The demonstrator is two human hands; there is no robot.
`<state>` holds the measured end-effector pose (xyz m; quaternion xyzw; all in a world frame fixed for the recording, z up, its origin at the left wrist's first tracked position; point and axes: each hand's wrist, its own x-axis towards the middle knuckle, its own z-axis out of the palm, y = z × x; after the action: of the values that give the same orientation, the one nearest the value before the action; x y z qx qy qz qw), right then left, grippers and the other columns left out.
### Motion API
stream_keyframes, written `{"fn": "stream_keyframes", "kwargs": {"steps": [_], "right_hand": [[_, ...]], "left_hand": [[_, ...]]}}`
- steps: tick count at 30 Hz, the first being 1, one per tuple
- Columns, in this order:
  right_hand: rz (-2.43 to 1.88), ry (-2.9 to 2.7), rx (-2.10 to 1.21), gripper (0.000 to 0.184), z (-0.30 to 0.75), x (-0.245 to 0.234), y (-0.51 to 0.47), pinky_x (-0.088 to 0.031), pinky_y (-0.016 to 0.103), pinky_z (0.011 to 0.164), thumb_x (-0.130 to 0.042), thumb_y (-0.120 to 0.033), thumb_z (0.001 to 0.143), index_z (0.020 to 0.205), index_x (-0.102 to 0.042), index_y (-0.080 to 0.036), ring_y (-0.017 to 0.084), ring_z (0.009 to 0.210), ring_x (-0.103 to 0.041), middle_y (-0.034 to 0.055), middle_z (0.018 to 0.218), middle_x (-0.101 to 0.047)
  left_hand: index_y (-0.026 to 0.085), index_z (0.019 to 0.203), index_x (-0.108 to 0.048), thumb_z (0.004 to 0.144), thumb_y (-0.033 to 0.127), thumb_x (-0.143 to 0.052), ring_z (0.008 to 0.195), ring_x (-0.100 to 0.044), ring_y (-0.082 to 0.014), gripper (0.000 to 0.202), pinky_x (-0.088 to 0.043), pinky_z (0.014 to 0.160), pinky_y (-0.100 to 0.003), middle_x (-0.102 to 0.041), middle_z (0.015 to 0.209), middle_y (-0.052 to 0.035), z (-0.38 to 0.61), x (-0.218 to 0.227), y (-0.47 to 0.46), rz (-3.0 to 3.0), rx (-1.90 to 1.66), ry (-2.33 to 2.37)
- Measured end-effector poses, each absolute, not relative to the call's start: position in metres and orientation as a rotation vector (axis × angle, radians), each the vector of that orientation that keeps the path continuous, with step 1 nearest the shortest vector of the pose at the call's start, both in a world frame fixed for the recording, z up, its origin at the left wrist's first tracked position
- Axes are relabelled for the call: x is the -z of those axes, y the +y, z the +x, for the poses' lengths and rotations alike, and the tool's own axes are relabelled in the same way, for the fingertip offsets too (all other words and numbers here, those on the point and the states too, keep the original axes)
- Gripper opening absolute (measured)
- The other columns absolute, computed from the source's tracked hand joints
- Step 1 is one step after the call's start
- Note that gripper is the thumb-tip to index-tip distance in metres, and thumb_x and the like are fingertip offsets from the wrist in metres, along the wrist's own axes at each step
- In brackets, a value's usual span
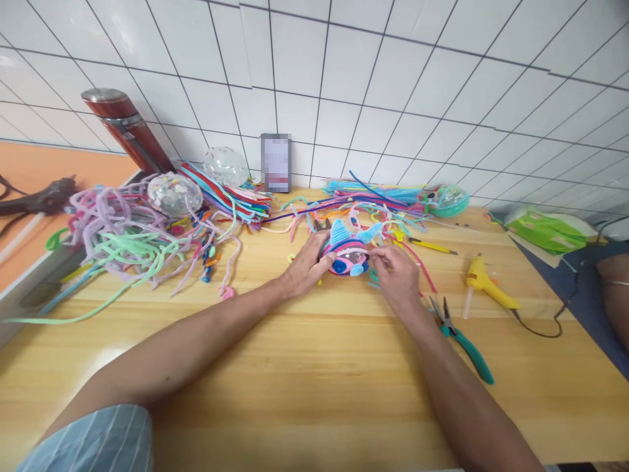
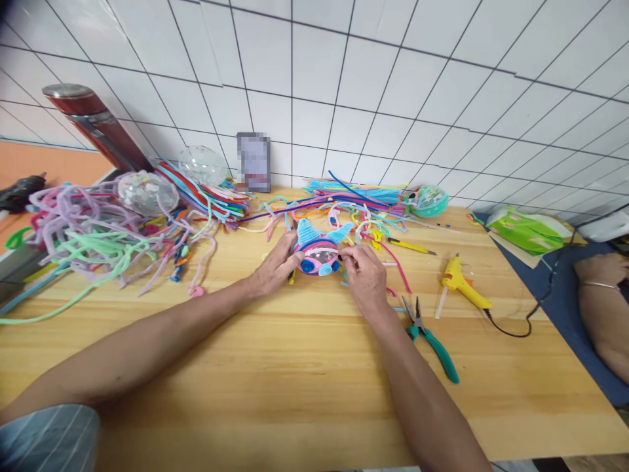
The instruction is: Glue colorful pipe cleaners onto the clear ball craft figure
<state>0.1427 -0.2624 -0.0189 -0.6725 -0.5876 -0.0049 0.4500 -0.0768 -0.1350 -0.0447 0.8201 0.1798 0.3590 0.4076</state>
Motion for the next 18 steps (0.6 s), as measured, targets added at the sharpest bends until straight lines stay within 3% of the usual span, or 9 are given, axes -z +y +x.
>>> {"fn": "stream_keyframes", "kwargs": {"steps": [13,18], "right_hand": [[-1.641,-1.503,0.032,0.017,0.144,0.014,-0.267,-0.062,0.04,0.074,-0.068,-0.033,0.099,0.097,-0.084,-0.028,0.026,0.092,-0.078,0.006,0.099,-0.085],[-1.655,-1.503,0.055,0.018,0.145,0.012,-0.269,-0.061,0.038,0.07,-0.072,-0.039,0.099,0.1,-0.086,-0.028,0.025,0.089,-0.079,0.0063,0.099,-0.085]], "left_hand": [[0.019,0.159,-0.053,0.109,0.053,-0.058,0.155,-0.054,-0.0346,0.061,-0.039,0.136,-0.056,-0.06,0.164,-0.0186,-0.073,0.05,-0.13,1.92,-0.923,0.409],[0.021,0.157,-0.056,0.103,0.048,-0.068,0.152,-0.058,-0.035,0.061,-0.046,0.131,-0.054,-0.062,0.162,-0.0157,-0.064,0.052,-0.125,1.776,-0.917,0.403]]}}
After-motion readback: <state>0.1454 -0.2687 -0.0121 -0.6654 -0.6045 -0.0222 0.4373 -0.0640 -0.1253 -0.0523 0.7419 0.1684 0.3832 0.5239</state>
